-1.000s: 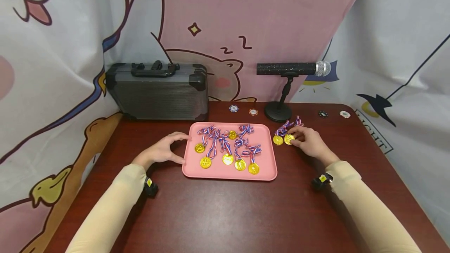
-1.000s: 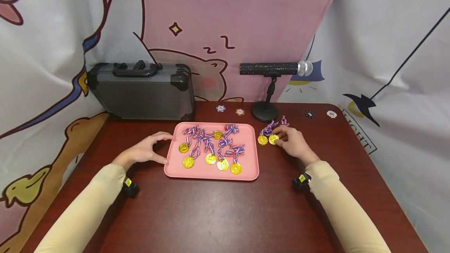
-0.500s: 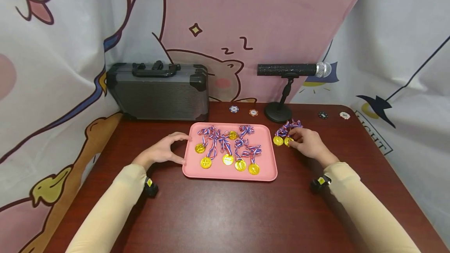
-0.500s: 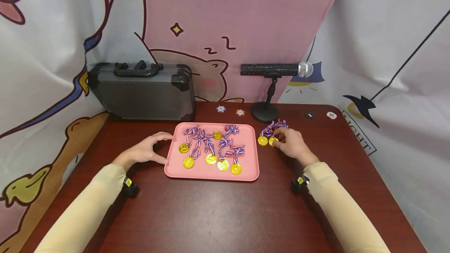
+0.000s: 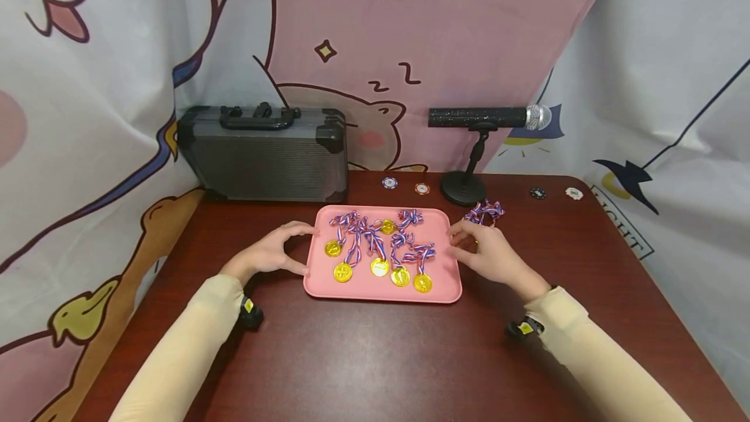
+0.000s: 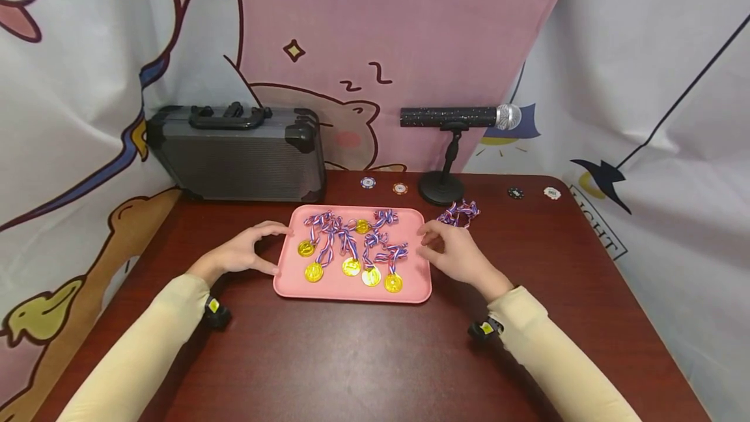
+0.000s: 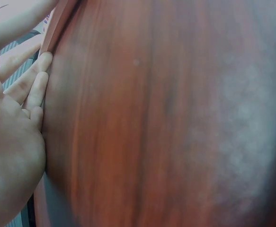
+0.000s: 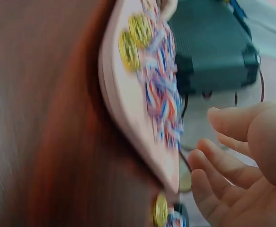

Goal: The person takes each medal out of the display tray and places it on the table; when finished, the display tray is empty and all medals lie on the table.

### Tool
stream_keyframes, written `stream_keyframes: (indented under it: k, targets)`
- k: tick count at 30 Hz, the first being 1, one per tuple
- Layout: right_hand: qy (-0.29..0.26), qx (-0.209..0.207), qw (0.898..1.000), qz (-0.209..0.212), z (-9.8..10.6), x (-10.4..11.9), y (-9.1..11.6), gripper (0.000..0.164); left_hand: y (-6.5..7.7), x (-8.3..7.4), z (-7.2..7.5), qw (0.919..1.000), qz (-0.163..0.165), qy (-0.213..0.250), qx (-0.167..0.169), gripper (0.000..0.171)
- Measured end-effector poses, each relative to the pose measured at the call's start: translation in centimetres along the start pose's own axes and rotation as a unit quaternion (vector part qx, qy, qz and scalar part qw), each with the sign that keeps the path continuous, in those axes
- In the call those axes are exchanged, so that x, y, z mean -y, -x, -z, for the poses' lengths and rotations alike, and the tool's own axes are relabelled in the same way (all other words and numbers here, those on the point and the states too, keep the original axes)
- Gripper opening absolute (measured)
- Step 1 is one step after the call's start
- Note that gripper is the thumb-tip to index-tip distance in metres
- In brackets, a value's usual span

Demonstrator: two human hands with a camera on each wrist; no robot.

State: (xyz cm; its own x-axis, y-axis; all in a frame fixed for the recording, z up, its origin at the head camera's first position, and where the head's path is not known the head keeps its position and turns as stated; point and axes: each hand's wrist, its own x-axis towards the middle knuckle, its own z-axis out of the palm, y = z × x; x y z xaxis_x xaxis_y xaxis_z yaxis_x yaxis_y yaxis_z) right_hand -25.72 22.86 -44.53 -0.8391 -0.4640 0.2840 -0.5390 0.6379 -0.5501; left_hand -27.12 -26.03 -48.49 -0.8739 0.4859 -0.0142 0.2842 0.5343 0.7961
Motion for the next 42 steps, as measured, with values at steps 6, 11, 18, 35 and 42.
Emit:
stream_keyframes:
  k: [6, 11, 18, 35, 42]
  targets:
    - [-0.035, 0.067, 0.997, 0.015, -1.8, 2.2, 0.4, 0.028, 0.0, -0.1, 0.0, 0.9998, 0.019, -0.001, 0.0, 0.089]
    - [-0.045, 0.091, 0.994, 0.032, -3.3, 2.6, 0.7, 0.028, 0.0, 0.0, 0.0, 0.9999, 0.014, -0.001, 0.001, 0.088]
    - [-0.01, 0.107, 0.994, 0.022, -4.5, 3.2, 0.8, 0.041, 0.0, 0.0, -0.1, 0.9999, 0.015, 0.002, 0.005, 0.089]
    - [-0.031, 0.12, 0.992, 0.004, -5.0, 3.5, 0.8, 0.049, 0.0, 0.3, -0.1, 0.9999, 0.013, 0.004, 0.004, 0.088]
    - [-0.07, 0.112, 0.991, -0.026, -3.7, 2.9, 1.0, 0.051, -0.1, 0.1, -0.1, 0.9998, 0.018, 0.004, 0.004, 0.089]
